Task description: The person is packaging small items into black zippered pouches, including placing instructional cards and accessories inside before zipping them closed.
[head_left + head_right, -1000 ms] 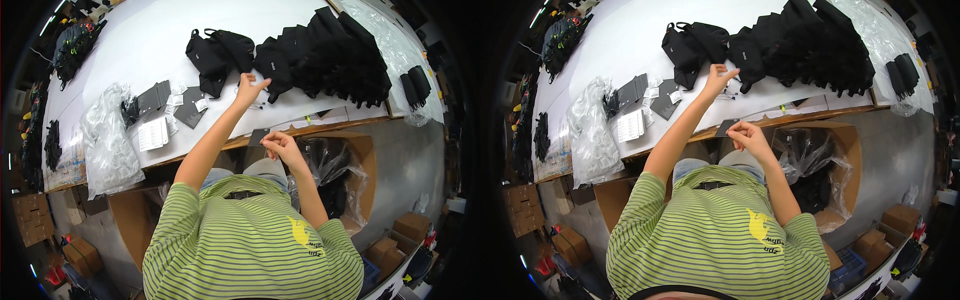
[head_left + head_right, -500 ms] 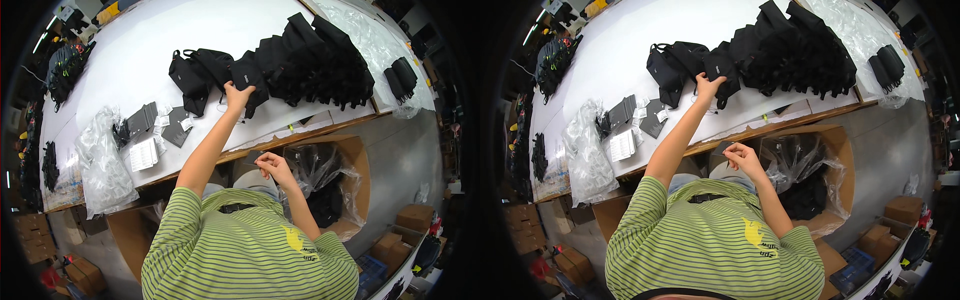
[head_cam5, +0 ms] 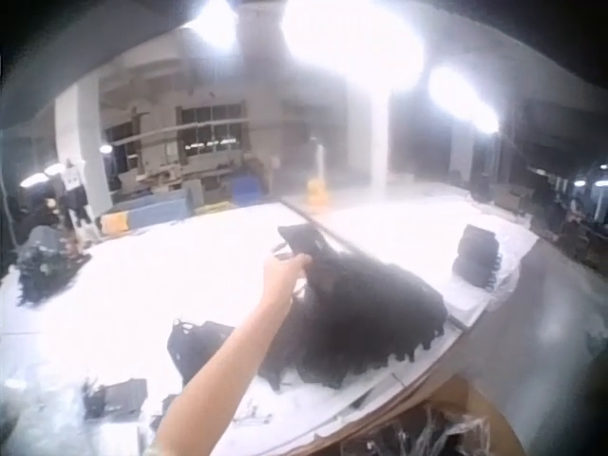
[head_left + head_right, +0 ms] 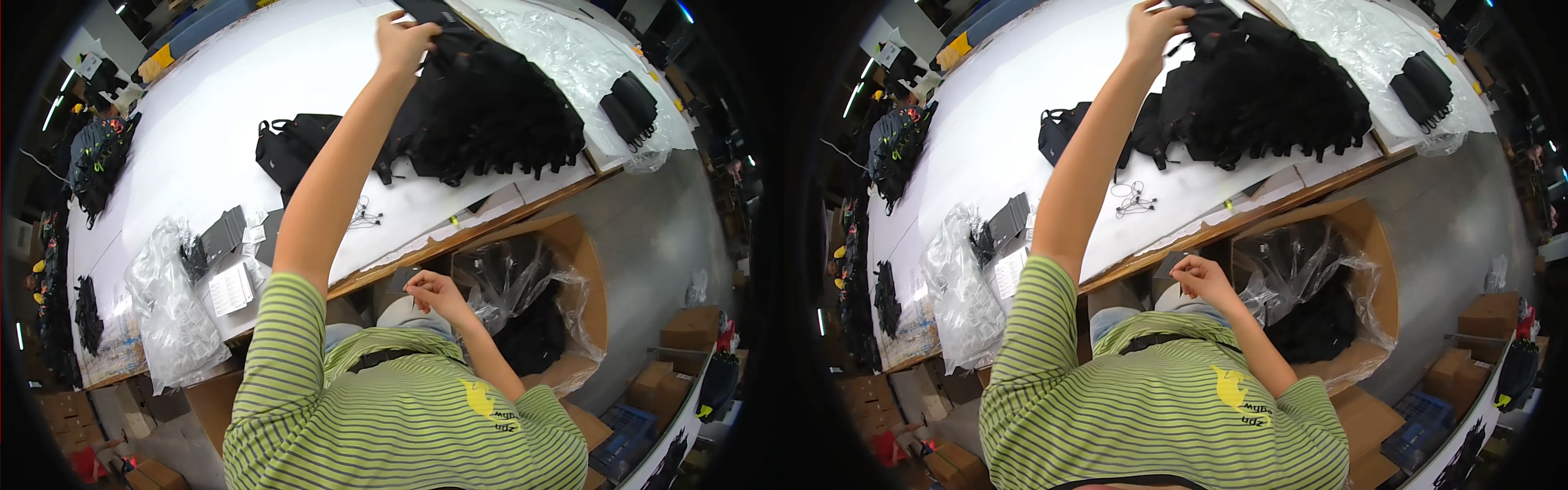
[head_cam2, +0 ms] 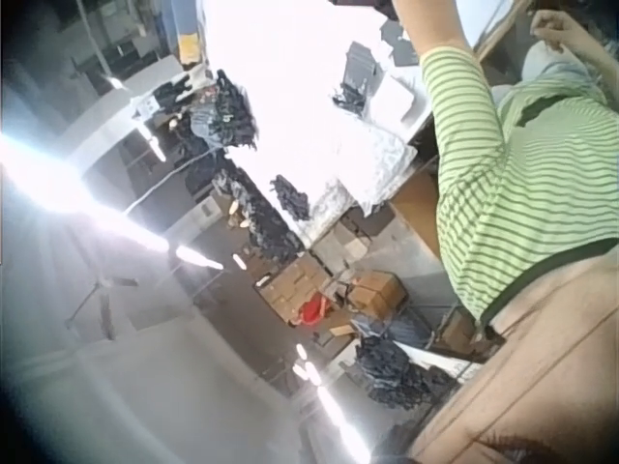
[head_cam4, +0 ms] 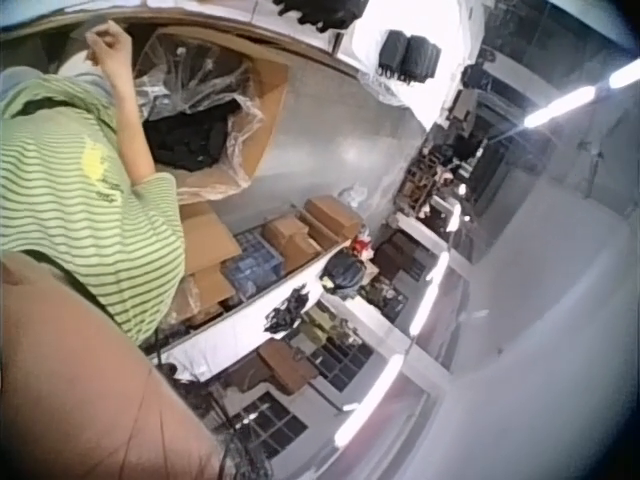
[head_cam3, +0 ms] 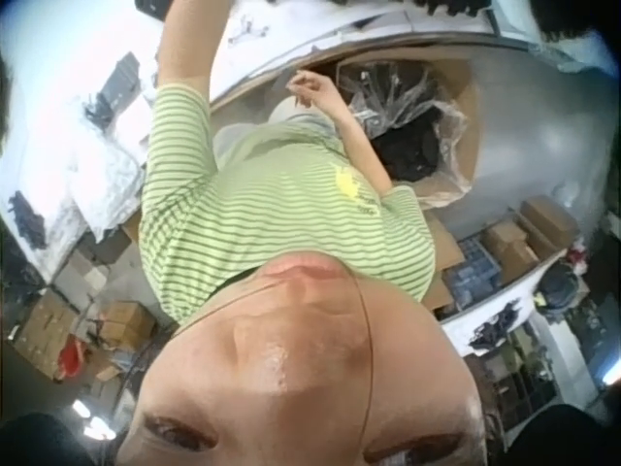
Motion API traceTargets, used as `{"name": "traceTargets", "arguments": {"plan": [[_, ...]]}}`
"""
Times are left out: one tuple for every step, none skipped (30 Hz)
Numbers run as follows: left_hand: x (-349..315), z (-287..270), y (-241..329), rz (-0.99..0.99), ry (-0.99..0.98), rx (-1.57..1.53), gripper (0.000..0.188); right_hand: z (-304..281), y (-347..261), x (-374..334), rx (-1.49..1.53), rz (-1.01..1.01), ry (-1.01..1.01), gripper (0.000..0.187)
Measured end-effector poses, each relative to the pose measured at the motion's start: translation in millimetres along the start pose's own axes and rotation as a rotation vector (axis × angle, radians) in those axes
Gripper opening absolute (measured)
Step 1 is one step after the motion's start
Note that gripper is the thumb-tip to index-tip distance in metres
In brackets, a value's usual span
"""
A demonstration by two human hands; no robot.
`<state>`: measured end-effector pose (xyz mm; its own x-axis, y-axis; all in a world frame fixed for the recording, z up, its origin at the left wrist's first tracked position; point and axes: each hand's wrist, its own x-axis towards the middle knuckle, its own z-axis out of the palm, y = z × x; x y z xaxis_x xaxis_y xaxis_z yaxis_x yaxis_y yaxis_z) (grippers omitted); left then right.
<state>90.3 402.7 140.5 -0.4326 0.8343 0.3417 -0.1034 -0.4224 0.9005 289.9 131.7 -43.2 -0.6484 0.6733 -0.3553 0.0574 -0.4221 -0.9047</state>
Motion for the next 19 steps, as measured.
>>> {"name": "traceTargets", "arguments": {"plan": [[7.1, 27.1, -1.6, 0.011, 0.037, 0.001, 0.068, -0.1, -1.4, -2.7, -0.023, 0.013, 0.033, 0.012], [10.2, 37.4, 1.3, 0.027, -0.057, 0.222, 0.070, -0.7, -0.1, -4.0, -0.023, 0.007, 0.043, 0.012], [9.7, 47.7, 2.1, -0.010, -0.078, 0.344, 0.074, -2.3, 1.6, -4.4, -0.024, 0.003, 0.050, 0.012], [7.5, 52.1, -3.9, -0.041, -0.070, 0.407, 0.075, -2.0, 2.8, -5.3, -0.033, 0.003, 0.049, 0.012], [4.8, 50.6, -10.8, -0.075, -0.058, 0.473, 0.076, -1.8, 3.9, -5.7, -0.022, 0.010, 0.063, 0.012], [5.1, 42.4, -16.7, -0.050, -0.051, 0.551, 0.074, -1.8, 4.2, -5.4, -0.011, 0.019, 0.073, 0.012], [2.6, 33.9, -22.2, -0.057, -0.045, 0.552, 0.074, -2.2, 5.2, -6.4, -0.012, 0.027, 0.068, 0.012], [0.2, 21.6, -27.5, 0.104, 0.028, 0.637, 0.073, -4.2, 5.9, -7.6, 0.012, 0.006, 0.089, 0.011], [-3.7, 6.1, -33.1, 0.265, 0.102, 0.722, 0.071, -6.4, 7.2, -9.2, 0.036, -0.014, 0.107, 0.011], [-10.4, -19.3, -38.9, 0.307, 0.124, 0.716, 0.068, -7.1, 8.9, -9.5, 0.041, -0.023, 0.114, 0.011], [-13.6, -53.5, -50.8, 0.392, 0.196, 0.827, 0.067, -7.0, 9.5, -9.1, 0.039, -0.031, 0.105, 0.011], [-25.0, -84.0, -63.8, 0.354, 0.228, 0.951, 0.067, -8.3, 9.8, -8.7, 0.044, -0.015, 0.092, 0.012], [-39.6, -111.0, -75.3, 0.296, 0.216, 1.095, 0.069, -9.1, 10.0, -7.8, 0.050, -0.002, 0.083, 0.012], [-53.7, -141.0, -89.4, 0.214, 0.189, 1.343, 0.076, -8.0, 11.3, -5.8, 0.042, 0.001, 0.056, 0.012], [-66.5, -161.6, -99.7, 0.037, 0.116, 1.490, 0.084, -8.0, 13.7, -3.4, 0.035, 0.021, 0.053, 0.012], [-81.2, -178.4, -106.6, -0.070, 0.054, 1.566, 0.089, -7.8, 15.1, -0.5, 0.028, 0.041, 0.053, 0.012], [-94.7, -189.2, -107.3, -0.162, -0.029, 1.605, 0.090, -7.2, 15.2, 0.8, 0.024, 0.043, 0.049, 0.012], [-101.2, -201.9, -111.2, -0.247, -0.078, 1.587, 0.091, -6.5, 14.9, 2.4, 0.010, 0.033, 0.034, 0.012], [-109.5, -217.5, -112.7, -0.333, -0.119, 1.569, 0.093, -4.4, 13.7, 4.4, -0.006, 0.023, 0.012, 0.012]]}}
